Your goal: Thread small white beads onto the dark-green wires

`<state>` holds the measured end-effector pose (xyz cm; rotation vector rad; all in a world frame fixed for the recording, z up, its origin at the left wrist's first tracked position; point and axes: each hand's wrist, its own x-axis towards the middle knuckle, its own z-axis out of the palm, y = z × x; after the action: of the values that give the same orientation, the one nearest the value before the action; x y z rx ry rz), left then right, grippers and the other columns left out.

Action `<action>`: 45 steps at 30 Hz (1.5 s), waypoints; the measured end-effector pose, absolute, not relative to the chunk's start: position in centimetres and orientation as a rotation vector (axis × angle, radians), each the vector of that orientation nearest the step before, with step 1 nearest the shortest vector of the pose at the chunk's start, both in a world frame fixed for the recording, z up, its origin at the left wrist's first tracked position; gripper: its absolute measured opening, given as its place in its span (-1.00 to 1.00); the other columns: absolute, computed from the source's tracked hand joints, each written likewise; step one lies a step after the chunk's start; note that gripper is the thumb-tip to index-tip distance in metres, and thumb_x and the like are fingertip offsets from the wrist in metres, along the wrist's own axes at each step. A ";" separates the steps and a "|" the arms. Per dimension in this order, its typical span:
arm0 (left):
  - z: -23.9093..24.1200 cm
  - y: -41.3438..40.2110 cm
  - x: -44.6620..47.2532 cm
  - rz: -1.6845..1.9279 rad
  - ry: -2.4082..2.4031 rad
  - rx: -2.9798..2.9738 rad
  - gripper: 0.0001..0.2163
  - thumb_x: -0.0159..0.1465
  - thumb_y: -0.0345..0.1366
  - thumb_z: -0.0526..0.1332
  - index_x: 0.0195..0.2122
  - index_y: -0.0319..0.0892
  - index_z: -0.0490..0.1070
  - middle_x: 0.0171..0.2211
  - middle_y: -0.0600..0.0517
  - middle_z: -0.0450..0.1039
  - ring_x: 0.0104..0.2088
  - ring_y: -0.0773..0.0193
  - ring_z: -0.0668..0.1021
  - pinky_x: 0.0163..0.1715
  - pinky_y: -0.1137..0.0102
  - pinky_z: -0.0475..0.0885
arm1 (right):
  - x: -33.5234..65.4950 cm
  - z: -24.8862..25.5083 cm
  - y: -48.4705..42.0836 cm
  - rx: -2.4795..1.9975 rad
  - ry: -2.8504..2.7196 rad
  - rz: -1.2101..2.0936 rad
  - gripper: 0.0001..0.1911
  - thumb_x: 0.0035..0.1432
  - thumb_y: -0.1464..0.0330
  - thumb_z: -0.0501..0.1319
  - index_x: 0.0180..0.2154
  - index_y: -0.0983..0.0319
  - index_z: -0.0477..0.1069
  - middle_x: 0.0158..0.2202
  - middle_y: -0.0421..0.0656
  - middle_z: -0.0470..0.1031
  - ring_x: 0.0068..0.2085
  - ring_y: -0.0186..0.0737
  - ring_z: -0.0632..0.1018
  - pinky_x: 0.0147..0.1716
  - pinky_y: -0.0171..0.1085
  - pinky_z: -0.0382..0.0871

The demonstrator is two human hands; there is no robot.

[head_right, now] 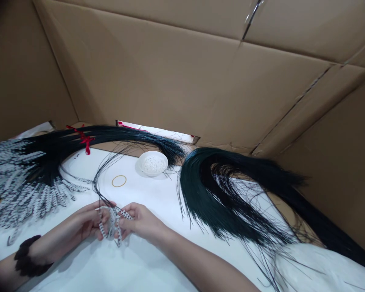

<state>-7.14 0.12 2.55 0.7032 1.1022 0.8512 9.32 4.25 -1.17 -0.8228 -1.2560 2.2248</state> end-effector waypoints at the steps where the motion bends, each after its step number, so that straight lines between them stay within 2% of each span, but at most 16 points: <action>1: 2.5 0.1 -7.2 0.847 1.109 0.696 -0.89 0.03 -0.44 0.09 -0.38 -0.20 0.25 -0.59 0.12 0.33 -0.55 0.32 0.44 -0.59 0.46 0.34 | 9.3 -1.2 4.3 -0.826 -1.253 2.223 -0.49 -0.30 0.20 0.34 -0.35 0.34 0.20 -0.55 -0.22 0.39 -0.57 -0.38 0.45 -0.60 -0.39 0.29; 4: 2.5 0.2 -7.3 0.841 1.122 0.696 -0.90 0.00 -0.44 0.09 -0.41 -0.20 0.26 -0.61 0.14 0.29 -0.61 0.36 0.39 -0.66 0.48 0.32 | 9.2 -1.3 4.2 -0.840 -1.241 2.205 -0.50 -0.31 0.22 0.35 -0.36 0.34 0.21 -0.54 -0.22 0.38 -0.56 -0.38 0.45 -0.60 -0.39 0.30; 7: 2.5 0.3 -7.4 0.787 1.157 0.753 -0.94 0.04 -0.36 0.11 -0.44 -0.21 0.27 -0.62 0.12 0.31 -0.61 0.36 0.40 -0.66 0.48 0.33 | 9.1 -1.3 4.1 -0.885 -1.247 2.173 -0.50 -0.33 0.22 0.35 -0.37 0.33 0.22 -0.55 -0.24 0.36 -0.57 -0.38 0.44 -0.61 -0.38 0.30; 12: 2.1 0.5 -7.6 0.730 1.348 0.922 -0.77 0.07 -0.14 0.13 -0.46 -0.23 0.28 -0.69 0.13 0.28 -0.68 0.37 0.39 -0.71 0.51 0.28 | 9.0 -1.0 3.8 -0.927 -1.263 2.124 -0.51 -0.35 0.22 0.35 -0.37 0.33 0.24 -0.53 -0.23 0.35 -0.56 -0.39 0.43 -0.60 -0.38 0.30; 19: 0.7 0.5 -8.4 0.710 1.364 1.112 -0.86 0.08 -0.24 0.10 -0.46 -0.22 0.28 -0.61 0.13 0.33 -0.76 0.45 0.31 -0.76 0.53 0.23 | 9.0 -0.7 3.5 -0.946 -1.290 2.112 -0.57 -0.27 0.21 0.31 -0.37 0.33 0.28 -0.54 -0.22 0.38 -0.58 -0.45 0.39 -0.53 -0.37 0.29; 26: 2.0 0.3 -7.9 0.723 1.344 1.023 -0.90 0.07 -0.30 0.10 -0.44 -0.23 0.30 -0.62 0.13 0.30 -0.74 0.48 0.25 -0.78 0.57 0.18 | 8.9 -0.5 3.4 -0.952 -1.291 2.086 -0.64 -0.23 0.26 0.30 -0.39 0.32 0.27 -0.54 -0.22 0.38 -0.55 -0.41 0.41 -0.54 -0.38 0.25; 31: 2.4 0.4 -7.7 0.708 1.363 0.977 -0.88 0.08 -0.28 0.08 -0.44 -0.23 0.30 -0.59 0.10 0.31 -0.70 0.45 0.30 -0.78 0.58 0.18 | 8.9 -0.5 3.5 -0.982 -1.294 2.064 -0.69 -0.23 0.33 0.29 -0.39 0.32 0.29 -0.56 -0.27 0.32 -0.60 -0.45 0.38 -0.58 -0.40 0.24; 39: 2.5 0.3 -7.6 0.685 1.359 0.990 -0.89 0.07 -0.30 0.08 -0.44 -0.22 0.30 -0.61 0.11 0.32 -0.71 0.43 0.31 -0.76 0.55 0.21 | 8.9 -0.9 3.5 -0.955 -1.308 2.052 -0.67 -0.20 0.27 0.28 -0.38 0.32 0.29 -0.60 -0.27 0.32 -0.62 -0.45 0.36 -0.57 -0.39 0.22; 43: 2.7 0.3 -7.5 0.700 1.371 0.992 -0.81 0.07 -0.19 0.11 -0.53 -0.22 0.30 -0.64 0.11 0.31 -0.69 0.39 0.34 -0.70 0.50 0.28 | 8.9 -0.7 3.4 -0.952 -1.330 2.050 -0.66 -0.17 0.23 0.26 -0.37 0.32 0.28 -0.61 -0.29 0.31 -0.64 -0.47 0.35 -0.58 -0.39 0.23; 45: 2.5 0.3 -7.5 0.696 1.396 1.047 -0.74 0.08 -0.12 0.11 -0.58 -0.22 0.28 -0.66 0.11 0.30 -0.70 0.39 0.34 -0.71 0.50 0.26 | 8.8 -0.6 3.3 -0.943 -1.352 2.053 -0.65 -0.18 0.23 0.26 -0.37 0.31 0.28 -0.60 -0.29 0.31 -0.63 -0.46 0.35 -0.60 -0.40 0.23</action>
<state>-7.50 0.27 2.49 1.0465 1.3959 0.6964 8.85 3.29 -0.63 -0.9431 -1.3524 2.0527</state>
